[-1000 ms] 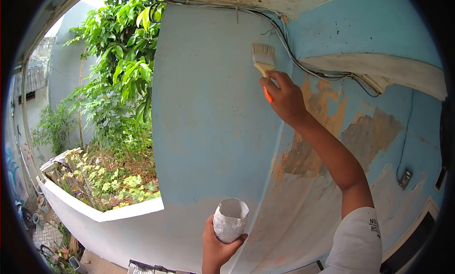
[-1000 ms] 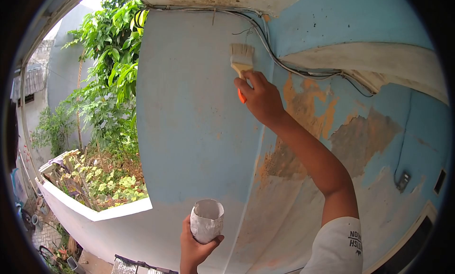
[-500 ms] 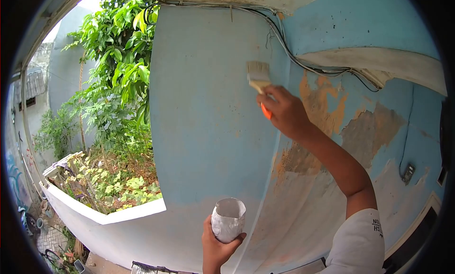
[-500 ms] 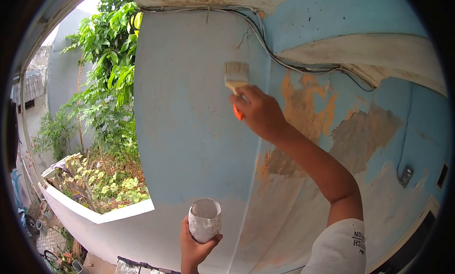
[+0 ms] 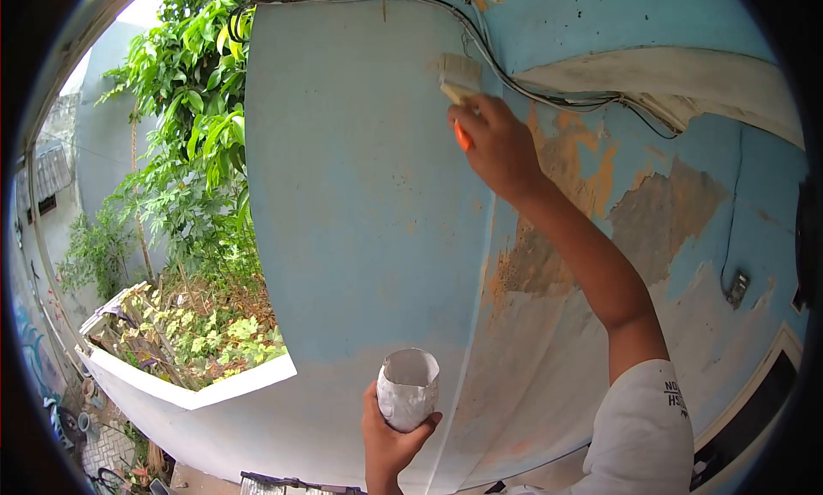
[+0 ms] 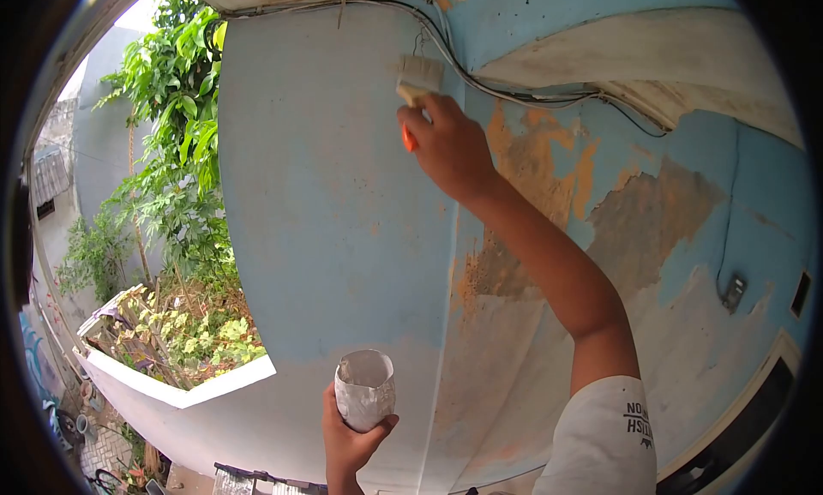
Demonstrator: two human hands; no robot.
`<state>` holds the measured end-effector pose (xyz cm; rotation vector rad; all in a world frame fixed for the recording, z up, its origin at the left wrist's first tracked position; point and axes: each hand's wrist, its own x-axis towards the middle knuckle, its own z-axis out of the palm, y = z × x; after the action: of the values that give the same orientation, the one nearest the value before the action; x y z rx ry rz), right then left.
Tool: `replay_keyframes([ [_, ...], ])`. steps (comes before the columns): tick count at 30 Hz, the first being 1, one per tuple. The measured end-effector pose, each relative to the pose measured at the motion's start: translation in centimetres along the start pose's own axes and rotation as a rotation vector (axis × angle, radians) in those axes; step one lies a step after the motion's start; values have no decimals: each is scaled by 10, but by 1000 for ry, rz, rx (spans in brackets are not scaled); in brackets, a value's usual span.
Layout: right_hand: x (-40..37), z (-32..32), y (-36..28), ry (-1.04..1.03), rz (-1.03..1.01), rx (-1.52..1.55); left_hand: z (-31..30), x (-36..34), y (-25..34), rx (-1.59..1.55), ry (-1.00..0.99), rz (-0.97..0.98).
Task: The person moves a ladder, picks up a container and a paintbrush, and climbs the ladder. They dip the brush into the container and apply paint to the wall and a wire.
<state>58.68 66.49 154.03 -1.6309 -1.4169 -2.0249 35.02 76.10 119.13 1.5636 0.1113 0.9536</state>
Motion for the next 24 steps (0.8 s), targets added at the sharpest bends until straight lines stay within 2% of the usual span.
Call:
replay_keyframes([
  [3,-57,-21,-45,-157,-36,87,0,0,1,-15,0,-3],
  [6,-99,-22,-57,-180,-62,152,1,0,-1,-30,-10,-14],
  [9,-95,-21,-41,-198,-48,248,1,0,-2,-33,-21,-29],
  [11,-65,-21,-23,-40,-93,120,1,0,-3,-30,-28,-30],
  [16,-7,3,32,60,76,-8,0,1,0,-7,-17,-20],
  [20,-12,9,22,124,89,29,0,1,-4,-23,1,-25],
  [24,-88,-22,-34,-90,139,181,-4,2,-1,-32,15,-34],
])
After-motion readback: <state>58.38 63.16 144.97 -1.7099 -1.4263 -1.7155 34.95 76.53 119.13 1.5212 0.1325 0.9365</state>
